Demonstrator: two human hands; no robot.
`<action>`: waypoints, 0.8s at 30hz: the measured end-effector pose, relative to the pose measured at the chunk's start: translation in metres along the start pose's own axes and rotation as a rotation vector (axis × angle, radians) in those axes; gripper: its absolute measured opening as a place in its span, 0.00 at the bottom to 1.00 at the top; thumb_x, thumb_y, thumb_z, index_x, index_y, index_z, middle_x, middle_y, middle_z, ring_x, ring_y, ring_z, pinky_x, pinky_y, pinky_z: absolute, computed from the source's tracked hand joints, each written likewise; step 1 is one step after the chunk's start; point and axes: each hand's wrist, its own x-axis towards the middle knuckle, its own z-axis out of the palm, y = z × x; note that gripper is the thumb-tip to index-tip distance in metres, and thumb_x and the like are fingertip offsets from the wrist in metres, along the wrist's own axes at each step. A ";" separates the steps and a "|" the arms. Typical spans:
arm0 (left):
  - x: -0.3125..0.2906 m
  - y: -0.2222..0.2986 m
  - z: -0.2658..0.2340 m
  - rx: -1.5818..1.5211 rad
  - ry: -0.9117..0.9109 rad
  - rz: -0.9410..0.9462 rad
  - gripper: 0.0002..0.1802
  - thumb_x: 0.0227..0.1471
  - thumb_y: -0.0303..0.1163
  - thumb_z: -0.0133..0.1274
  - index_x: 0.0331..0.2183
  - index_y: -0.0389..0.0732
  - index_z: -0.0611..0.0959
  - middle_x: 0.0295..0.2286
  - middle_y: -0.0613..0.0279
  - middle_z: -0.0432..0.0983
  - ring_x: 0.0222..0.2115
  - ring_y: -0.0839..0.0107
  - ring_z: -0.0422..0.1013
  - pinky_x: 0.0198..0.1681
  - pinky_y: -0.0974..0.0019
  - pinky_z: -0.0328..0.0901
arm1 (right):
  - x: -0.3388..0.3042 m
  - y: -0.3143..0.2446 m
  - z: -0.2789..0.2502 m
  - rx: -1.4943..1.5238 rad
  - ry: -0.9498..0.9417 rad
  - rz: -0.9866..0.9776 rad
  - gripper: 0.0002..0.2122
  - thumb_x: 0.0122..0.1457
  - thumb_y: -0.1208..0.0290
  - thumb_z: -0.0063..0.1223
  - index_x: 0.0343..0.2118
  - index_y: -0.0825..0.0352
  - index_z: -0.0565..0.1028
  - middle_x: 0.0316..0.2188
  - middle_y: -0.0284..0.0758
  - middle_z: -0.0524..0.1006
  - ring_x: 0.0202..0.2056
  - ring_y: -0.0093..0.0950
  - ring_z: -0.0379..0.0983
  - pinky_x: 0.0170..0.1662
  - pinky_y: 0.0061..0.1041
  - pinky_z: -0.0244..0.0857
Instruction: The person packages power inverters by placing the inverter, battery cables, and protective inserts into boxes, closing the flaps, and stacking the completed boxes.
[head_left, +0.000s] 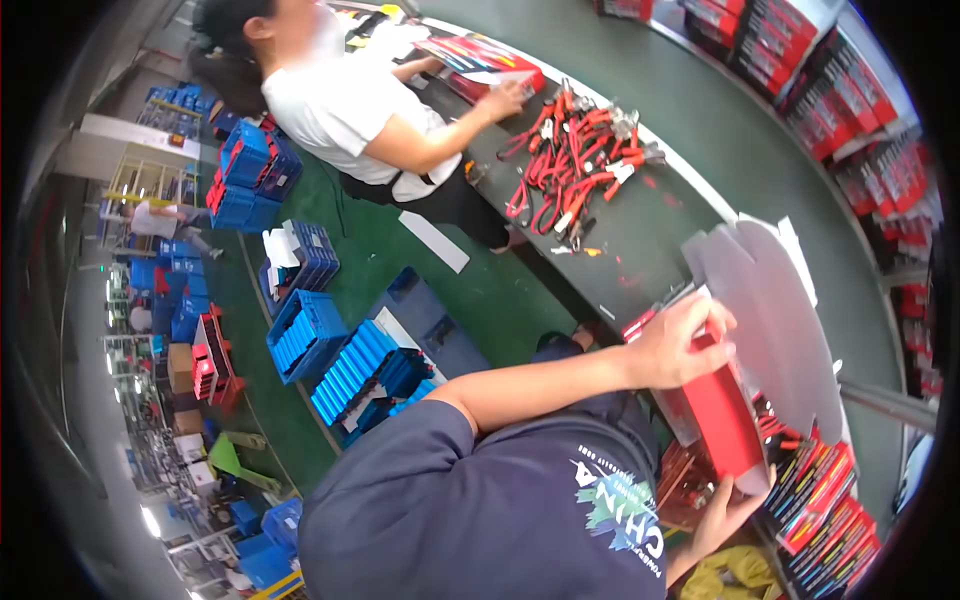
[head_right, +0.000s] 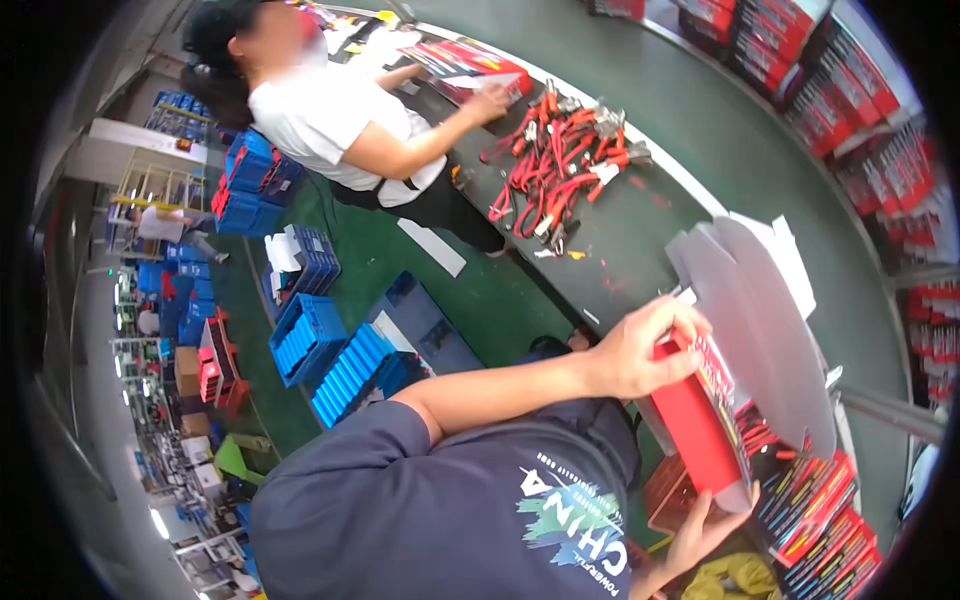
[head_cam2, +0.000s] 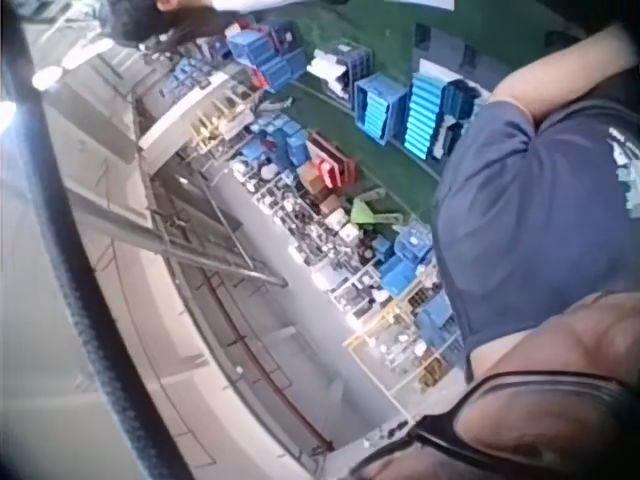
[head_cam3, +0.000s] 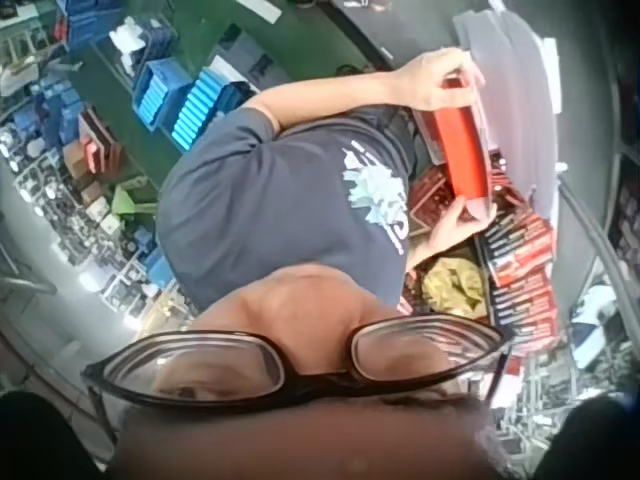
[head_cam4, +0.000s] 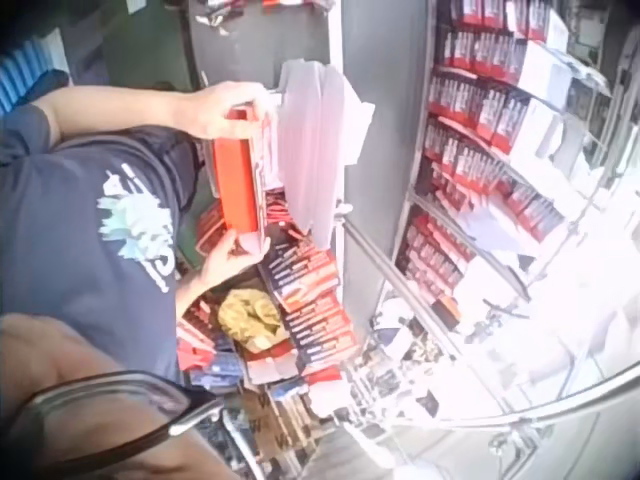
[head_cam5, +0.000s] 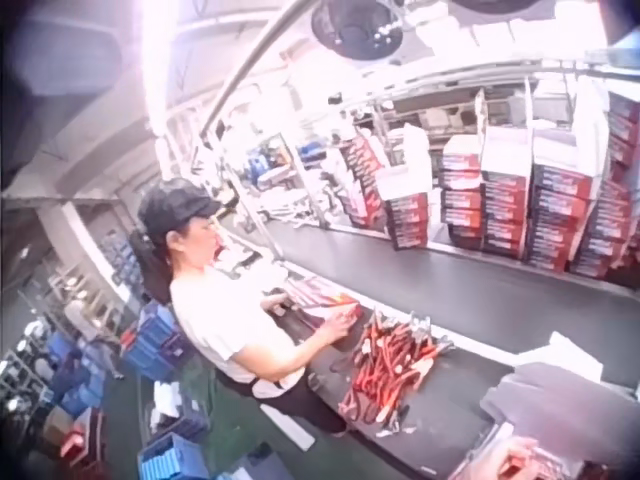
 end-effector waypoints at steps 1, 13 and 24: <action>-0.003 0.000 -0.001 0.005 -0.002 0.011 0.13 0.53 0.33 0.59 0.35 0.39 0.72 0.40 0.54 0.76 0.40 0.63 0.71 0.46 0.61 0.67 | -0.002 -0.010 -0.004 -0.076 0.013 -0.054 0.24 0.67 0.76 0.46 0.65 0.72 0.58 0.63 0.43 0.60 0.63 0.37 0.59 0.66 0.37 0.51; 0.006 -0.029 -0.019 0.008 -0.333 0.155 0.25 0.56 0.40 0.53 0.52 0.37 0.74 0.59 0.42 0.63 0.61 0.45 0.58 0.65 0.42 0.50 | 0.007 -0.061 0.023 -0.653 -0.055 -0.377 0.26 0.60 0.79 0.53 0.62 0.74 0.64 0.63 0.49 0.64 0.64 0.45 0.59 0.67 0.42 0.50; 0.000 -0.043 -0.032 -0.182 -0.486 0.013 0.36 0.52 0.32 0.54 0.63 0.42 0.69 0.68 0.48 0.46 0.69 0.52 0.45 0.69 0.51 0.44 | -0.011 -0.014 0.035 -0.850 -0.109 -0.515 0.34 0.64 0.62 0.54 0.66 0.76 0.55 0.66 0.63 0.52 0.66 0.63 0.47 0.66 0.57 0.45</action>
